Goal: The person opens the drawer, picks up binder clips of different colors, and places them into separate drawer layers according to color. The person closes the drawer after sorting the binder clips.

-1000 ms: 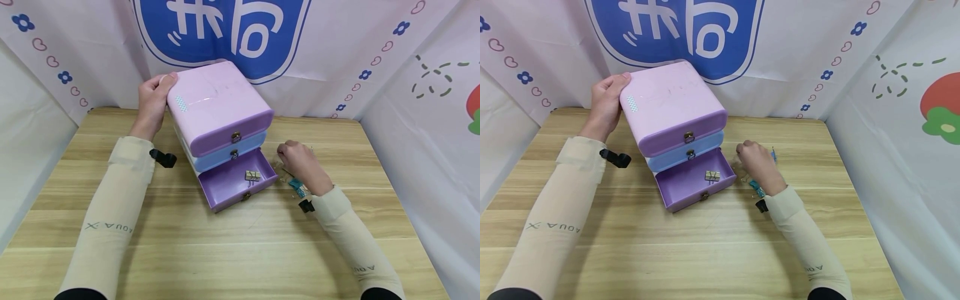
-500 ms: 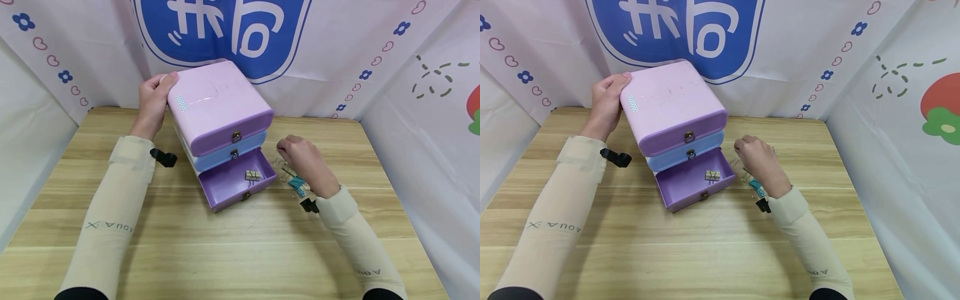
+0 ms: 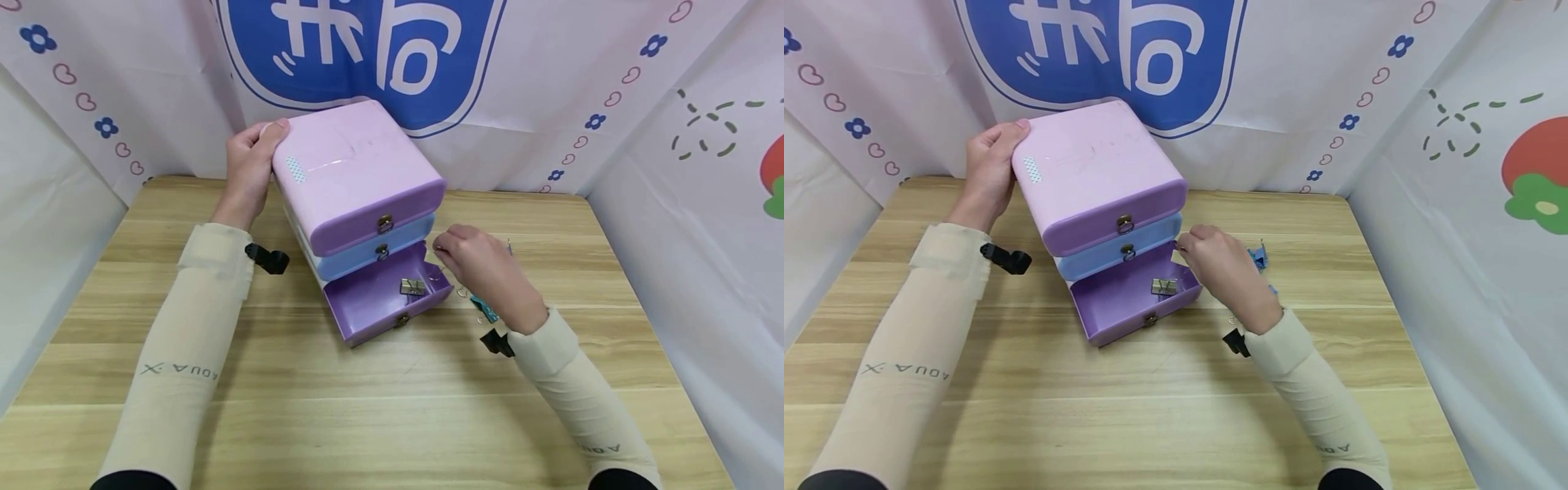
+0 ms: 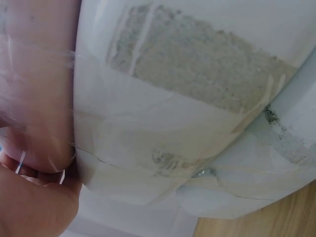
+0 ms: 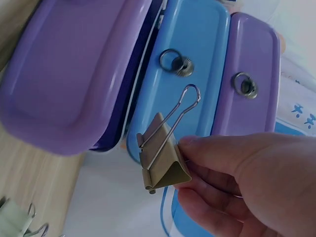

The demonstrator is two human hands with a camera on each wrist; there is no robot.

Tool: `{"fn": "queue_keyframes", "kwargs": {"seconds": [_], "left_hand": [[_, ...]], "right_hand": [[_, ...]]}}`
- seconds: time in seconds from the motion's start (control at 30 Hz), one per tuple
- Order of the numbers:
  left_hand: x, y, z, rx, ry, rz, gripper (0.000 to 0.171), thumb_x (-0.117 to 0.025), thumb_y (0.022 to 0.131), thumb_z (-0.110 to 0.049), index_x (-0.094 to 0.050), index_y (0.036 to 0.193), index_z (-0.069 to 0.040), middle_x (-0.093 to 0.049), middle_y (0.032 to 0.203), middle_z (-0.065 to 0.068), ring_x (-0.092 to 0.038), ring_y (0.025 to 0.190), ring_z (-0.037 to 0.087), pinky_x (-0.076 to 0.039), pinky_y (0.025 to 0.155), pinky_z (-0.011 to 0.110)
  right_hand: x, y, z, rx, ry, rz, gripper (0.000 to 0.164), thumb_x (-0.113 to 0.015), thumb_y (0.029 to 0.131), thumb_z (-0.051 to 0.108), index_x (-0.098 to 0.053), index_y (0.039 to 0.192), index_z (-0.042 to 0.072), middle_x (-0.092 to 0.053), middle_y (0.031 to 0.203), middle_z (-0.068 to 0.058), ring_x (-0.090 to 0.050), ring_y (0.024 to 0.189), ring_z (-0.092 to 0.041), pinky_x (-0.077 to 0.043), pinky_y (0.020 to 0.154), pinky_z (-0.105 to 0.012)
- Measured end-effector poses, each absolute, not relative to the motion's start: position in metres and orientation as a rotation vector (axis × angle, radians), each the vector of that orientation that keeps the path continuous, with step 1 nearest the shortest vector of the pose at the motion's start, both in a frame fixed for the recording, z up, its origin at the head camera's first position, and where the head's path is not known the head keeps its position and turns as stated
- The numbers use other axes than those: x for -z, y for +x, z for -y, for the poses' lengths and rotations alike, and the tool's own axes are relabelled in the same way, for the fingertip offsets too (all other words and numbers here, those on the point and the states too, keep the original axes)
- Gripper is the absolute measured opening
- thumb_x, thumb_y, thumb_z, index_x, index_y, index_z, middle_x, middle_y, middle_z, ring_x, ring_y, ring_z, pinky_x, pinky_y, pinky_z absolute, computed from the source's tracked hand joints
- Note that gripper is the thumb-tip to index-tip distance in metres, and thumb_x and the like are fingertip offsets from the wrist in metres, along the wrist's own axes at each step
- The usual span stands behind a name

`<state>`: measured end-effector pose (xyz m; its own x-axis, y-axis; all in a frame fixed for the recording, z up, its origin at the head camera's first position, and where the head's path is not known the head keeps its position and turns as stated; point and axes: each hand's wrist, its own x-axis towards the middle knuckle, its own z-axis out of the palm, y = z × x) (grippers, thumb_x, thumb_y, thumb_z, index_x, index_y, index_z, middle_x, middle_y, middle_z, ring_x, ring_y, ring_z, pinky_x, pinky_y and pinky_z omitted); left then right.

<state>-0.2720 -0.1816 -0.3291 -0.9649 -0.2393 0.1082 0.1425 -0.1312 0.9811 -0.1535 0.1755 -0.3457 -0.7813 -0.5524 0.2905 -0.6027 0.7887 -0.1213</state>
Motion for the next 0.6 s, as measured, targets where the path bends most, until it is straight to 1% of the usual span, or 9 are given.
{"fn": "queue_keyframes", "kwargs": {"seconds": [0.17, 0.43, 0.6], "left_hand": [[0.329, -0.272, 0.182, 2.184, 0.110, 1.884, 0.020, -0.078, 0.095, -0.034, -0.078, 0.098, -0.014, -0.069, 0.087, -0.004, -0.061, 0.075, 0.007, -0.050, 0.065, 0.018], [0.330, -0.272, 0.182, 2.178, 0.112, 1.887, 0.020, -0.078, 0.096, -0.034, -0.078, 0.097, -0.015, -0.069, 0.087, -0.004, -0.060, 0.075, 0.007, -0.049, 0.065, 0.018], [0.330, -0.273, 0.182, 2.159, 0.104, 1.905, 0.021, -0.077, 0.096, -0.035, -0.078, 0.098, -0.015, -0.069, 0.089, -0.004, -0.060, 0.078, 0.008, -0.049, 0.066, 0.019]], "right_hand": [[0.343, -0.150, -0.167, -0.304, 0.950, 2.726, 0.012, -0.070, 0.102, 0.013, -0.079, 0.105, 0.005, -0.074, 0.095, -0.006, -0.071, 0.084, -0.020, -0.062, 0.076, -0.036], [0.343, -0.147, -0.153, -0.318, 1.030, 2.704, 0.011, -0.069, 0.103, 0.012, -0.078, 0.106, 0.006, -0.076, 0.096, -0.003, -0.070, 0.083, -0.016, -0.061, 0.077, -0.032], [0.348, -0.146, -0.142, -0.279, 1.098, 2.685, 0.012, -0.068, 0.103, 0.012, -0.078, 0.097, 0.009, -0.073, 0.090, -0.001, -0.065, 0.078, -0.012, -0.059, 0.073, -0.028]]}}
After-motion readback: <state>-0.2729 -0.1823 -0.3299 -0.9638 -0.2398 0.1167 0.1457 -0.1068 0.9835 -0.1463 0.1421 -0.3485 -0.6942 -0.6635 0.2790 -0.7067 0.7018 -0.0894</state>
